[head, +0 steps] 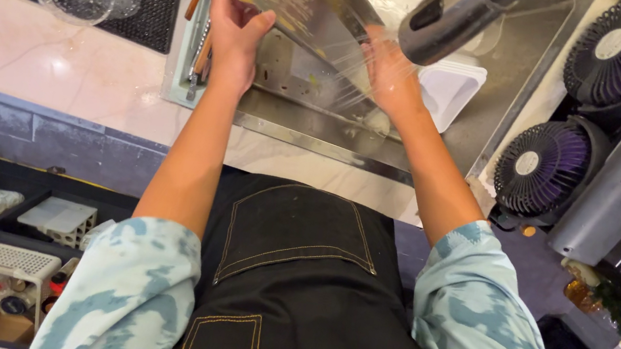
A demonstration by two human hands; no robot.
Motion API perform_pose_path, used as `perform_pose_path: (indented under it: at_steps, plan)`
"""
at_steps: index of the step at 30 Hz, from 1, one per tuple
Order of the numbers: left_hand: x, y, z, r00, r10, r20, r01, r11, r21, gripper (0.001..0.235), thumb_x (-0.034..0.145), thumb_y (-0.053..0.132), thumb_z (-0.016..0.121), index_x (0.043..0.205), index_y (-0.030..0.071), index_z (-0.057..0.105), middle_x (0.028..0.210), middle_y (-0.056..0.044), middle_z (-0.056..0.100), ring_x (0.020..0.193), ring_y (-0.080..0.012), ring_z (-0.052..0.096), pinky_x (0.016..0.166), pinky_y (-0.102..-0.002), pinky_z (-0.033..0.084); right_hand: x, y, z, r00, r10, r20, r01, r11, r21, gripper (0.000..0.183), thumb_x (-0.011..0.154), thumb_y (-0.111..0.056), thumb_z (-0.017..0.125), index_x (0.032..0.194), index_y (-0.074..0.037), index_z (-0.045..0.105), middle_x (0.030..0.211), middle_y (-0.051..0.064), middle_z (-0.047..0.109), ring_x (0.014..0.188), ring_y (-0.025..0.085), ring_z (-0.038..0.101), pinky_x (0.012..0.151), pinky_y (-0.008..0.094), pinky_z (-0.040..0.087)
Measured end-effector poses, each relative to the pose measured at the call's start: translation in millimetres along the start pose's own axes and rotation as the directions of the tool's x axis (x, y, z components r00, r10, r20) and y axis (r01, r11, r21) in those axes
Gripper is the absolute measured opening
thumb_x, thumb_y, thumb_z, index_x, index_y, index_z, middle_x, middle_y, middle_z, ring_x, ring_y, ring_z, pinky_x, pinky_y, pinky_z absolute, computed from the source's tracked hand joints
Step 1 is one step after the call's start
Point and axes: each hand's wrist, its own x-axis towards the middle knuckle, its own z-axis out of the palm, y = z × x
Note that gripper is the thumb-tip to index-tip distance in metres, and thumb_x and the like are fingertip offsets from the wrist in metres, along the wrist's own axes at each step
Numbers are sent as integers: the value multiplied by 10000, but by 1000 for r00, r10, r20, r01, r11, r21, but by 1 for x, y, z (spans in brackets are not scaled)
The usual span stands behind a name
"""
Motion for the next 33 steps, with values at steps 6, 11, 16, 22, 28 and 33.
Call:
perform_pose_path:
  at_steps: [6,11,16,22,28,33]
  plan:
    - [-29,53,26,970,166,177,-207,947,247,750,863,34,737,1507,53,353,1392,-71,558,1277,-169,620,1102,-314,571,-1,-38,-39,999,14,-37,-5,970,243,326,1094,-86,558,1413,-67,489,1013,212,631,897,383,645,803,458,531]
    - [-40,68,29,950,312,26,-313,940,134,735,1011,-16,760,1592,89,323,1320,-118,642,1097,-165,652,950,-280,551,3,-64,-58,972,182,150,-227,896,381,330,1087,-149,601,1397,-92,502,970,142,684,712,197,701,664,338,573]
    - [-55,66,26,920,381,-94,-369,921,122,707,991,-51,712,1580,69,339,1402,-108,595,1131,-150,632,950,-255,537,7,-74,-67,949,222,222,-284,909,305,294,1087,-174,544,1379,-144,520,940,94,709,671,200,673,614,340,555]
    - [-78,71,32,918,393,-50,-383,912,144,724,1043,-106,709,1615,91,312,1431,-107,580,1165,-155,632,1005,-271,536,0,-75,-77,991,97,97,-114,974,194,285,1078,-232,600,1338,-125,550,884,158,727,728,359,670,657,458,521]
    - [-89,75,39,897,442,-25,-426,876,229,803,1001,-142,730,1615,92,270,1514,-87,521,1298,-174,592,1116,-310,526,-17,-69,-97,977,182,112,-182,983,-16,297,1018,-241,655,1273,-91,629,789,247,687,749,461,661,669,540,511]
    - [-99,81,46,807,575,137,-578,720,384,861,920,-70,820,1612,101,336,1547,-87,469,1351,-190,595,1153,-323,556,-30,-61,-105,956,263,132,-220,937,-273,174,994,-120,627,1114,5,615,796,278,686,744,495,667,645,585,509]
